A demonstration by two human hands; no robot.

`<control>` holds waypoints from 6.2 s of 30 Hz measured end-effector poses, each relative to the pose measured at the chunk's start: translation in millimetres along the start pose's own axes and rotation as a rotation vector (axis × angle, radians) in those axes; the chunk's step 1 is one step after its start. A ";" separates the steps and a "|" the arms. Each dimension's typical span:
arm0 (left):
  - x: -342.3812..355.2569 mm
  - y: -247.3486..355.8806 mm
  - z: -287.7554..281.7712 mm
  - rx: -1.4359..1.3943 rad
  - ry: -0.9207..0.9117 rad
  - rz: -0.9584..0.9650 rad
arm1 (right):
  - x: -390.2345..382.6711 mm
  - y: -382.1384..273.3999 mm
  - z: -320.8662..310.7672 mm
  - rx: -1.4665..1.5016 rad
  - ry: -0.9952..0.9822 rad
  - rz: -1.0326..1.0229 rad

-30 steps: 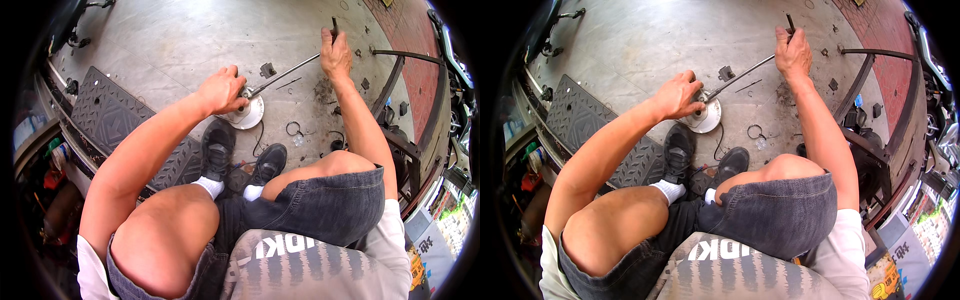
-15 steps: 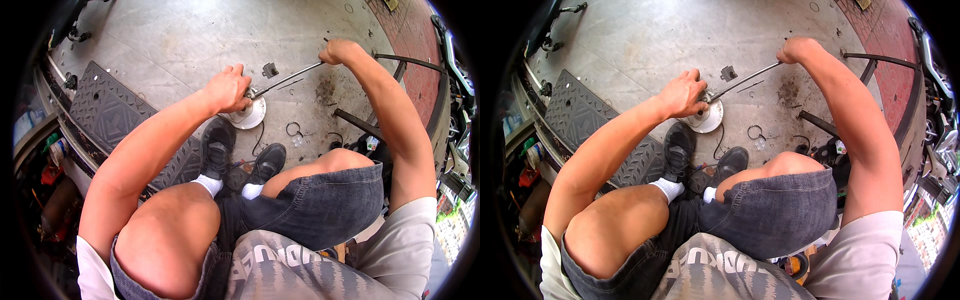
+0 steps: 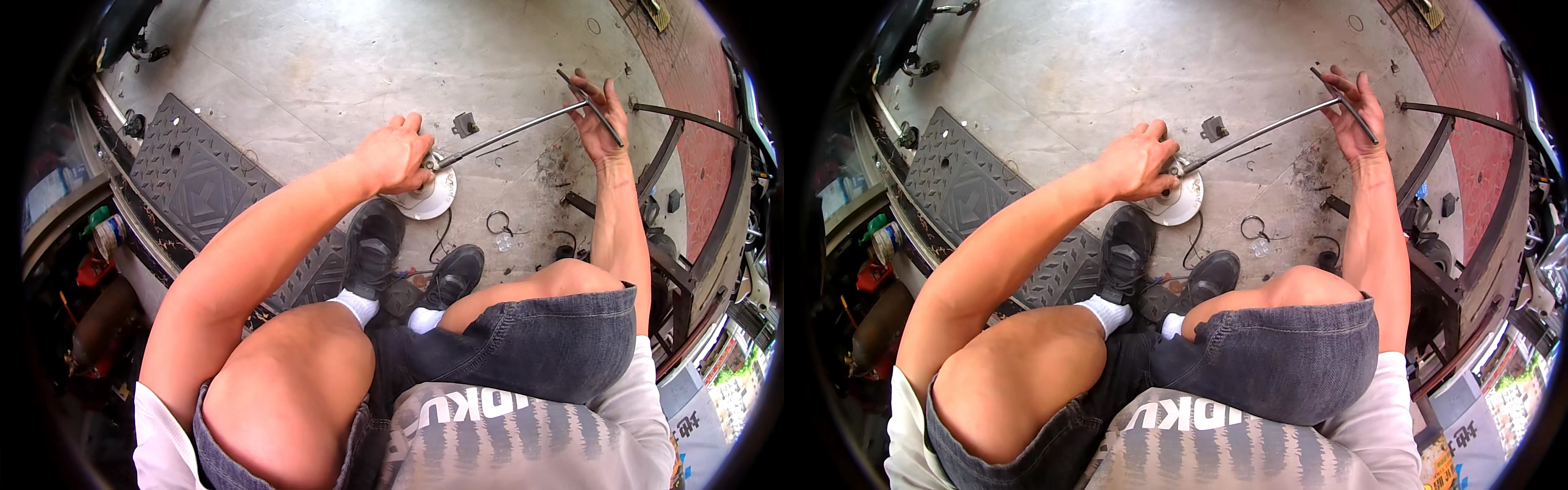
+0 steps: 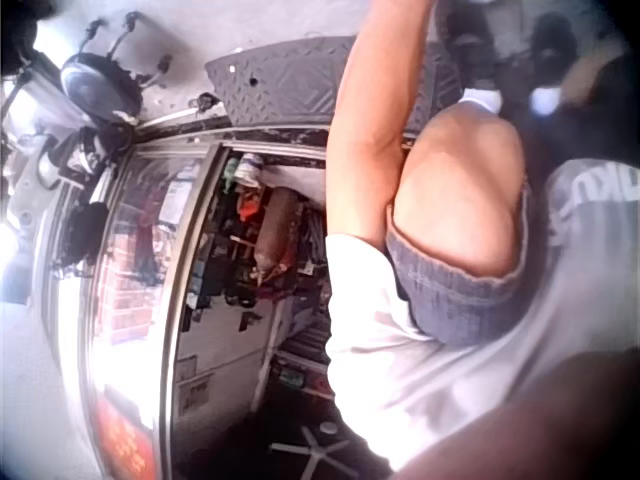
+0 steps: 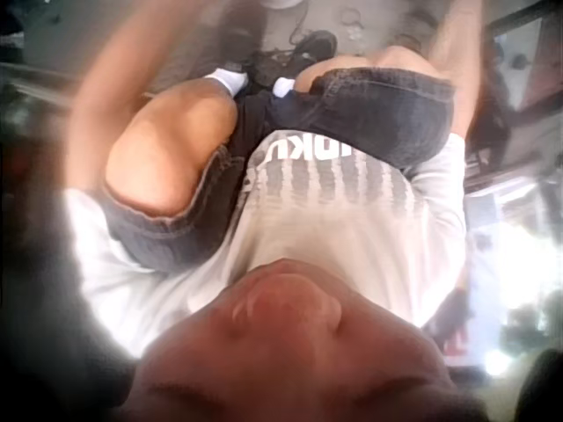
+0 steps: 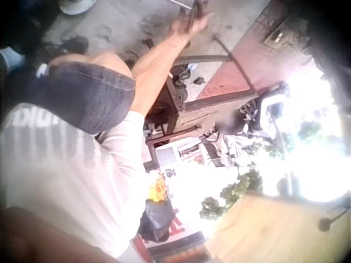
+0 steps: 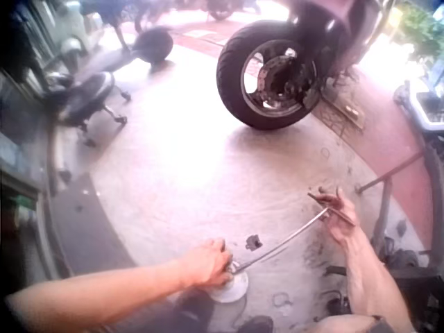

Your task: The person disassembles a drum brake component using a metal bar and then installs new brake shoes by hand onto the backing plate.

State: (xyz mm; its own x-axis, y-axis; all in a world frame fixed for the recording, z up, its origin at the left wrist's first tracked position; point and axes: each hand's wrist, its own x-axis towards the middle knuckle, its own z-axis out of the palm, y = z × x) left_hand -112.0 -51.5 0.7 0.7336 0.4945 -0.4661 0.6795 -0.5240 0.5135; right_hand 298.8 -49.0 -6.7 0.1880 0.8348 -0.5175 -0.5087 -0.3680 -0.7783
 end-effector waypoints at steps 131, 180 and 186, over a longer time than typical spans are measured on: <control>-29.7 -3.1 24.6 0.046 0.060 0.034 | -52.7 39.7 65.7 -1.882 0.212 -0.230; -51.6 -1.5 -105.9 0.174 0.017 0.194 | -255.2 -222.3 19.3 -0.262 0.363 -0.804; -42.7 38.7 -204.6 -0.044 0.416 0.076 | -329.3 -205.1 -69.9 -0.966 0.845 -1.026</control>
State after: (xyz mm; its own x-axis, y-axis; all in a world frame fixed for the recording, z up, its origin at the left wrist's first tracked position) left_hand -119.0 48.9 187.9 0.7088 0.6983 -0.0998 0.6162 -0.5441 0.5694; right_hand 400.0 -277.0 298.5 0.6377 0.5489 0.5404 0.7308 -0.2096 -0.6496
